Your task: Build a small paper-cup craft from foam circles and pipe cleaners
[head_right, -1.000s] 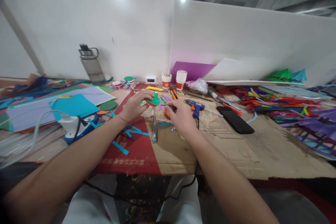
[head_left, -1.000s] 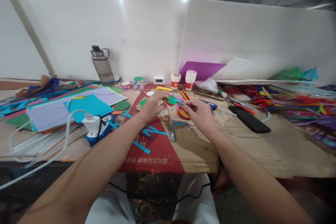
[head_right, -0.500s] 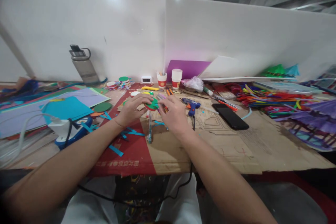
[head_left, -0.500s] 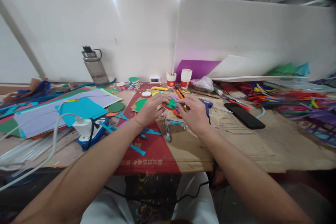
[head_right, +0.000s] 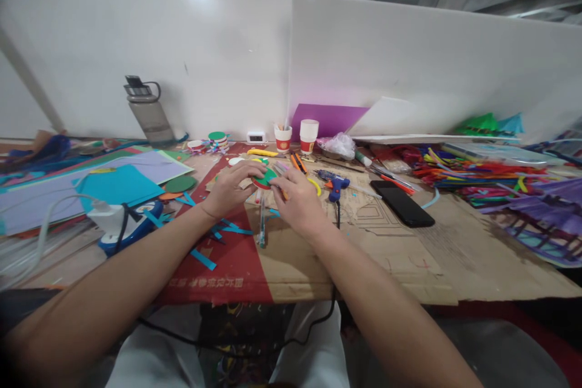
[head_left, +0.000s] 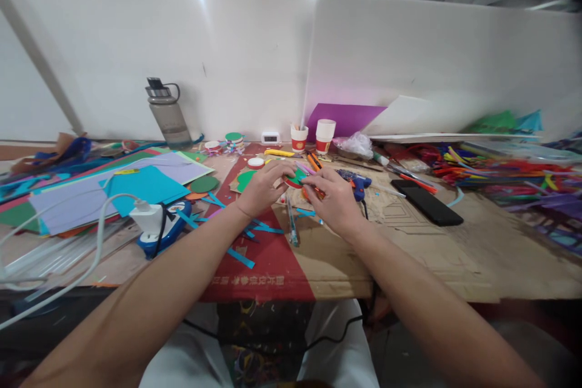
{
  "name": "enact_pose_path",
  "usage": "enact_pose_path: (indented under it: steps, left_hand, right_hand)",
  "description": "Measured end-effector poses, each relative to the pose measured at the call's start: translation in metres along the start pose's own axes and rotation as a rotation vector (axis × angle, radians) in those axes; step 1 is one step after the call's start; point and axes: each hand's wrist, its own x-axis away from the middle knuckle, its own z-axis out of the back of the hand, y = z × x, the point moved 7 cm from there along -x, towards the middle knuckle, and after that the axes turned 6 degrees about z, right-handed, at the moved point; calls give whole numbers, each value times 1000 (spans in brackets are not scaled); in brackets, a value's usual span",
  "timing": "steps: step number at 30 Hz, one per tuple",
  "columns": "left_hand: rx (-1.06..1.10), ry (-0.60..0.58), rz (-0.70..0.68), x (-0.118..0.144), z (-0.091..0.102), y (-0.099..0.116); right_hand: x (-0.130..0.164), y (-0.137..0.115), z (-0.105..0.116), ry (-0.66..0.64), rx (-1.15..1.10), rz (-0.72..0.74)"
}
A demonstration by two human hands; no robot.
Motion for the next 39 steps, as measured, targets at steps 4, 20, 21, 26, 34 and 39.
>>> enact_pose_path:
  steps: [4, 20, 21, 26, 34, 39]
  left_hand:
    - [-2, 12, -16, 0, 1, 2]
    - [39, -28, 86, 0, -2, -3]
    - [65, -35, 131, 0, -3, -5]
    - [375, -91, 517, 6, -19, -26]
    - [907, -57, 919, 15, -37, -35]
    - [995, -43, 970, 16, -39, -27]
  right_hand:
    - [0, 1, -1, -9, -13, -4]
    - [0, 1, -5, -73, 3, -32]
    - [-1, 2, -4, -72, -7, -52]
    - [-1, 12, 2, -49, -60, -211]
    - [12, 49, 0, 52, -176, -537]
    - [25, 61, -31, -78, -499, -803]
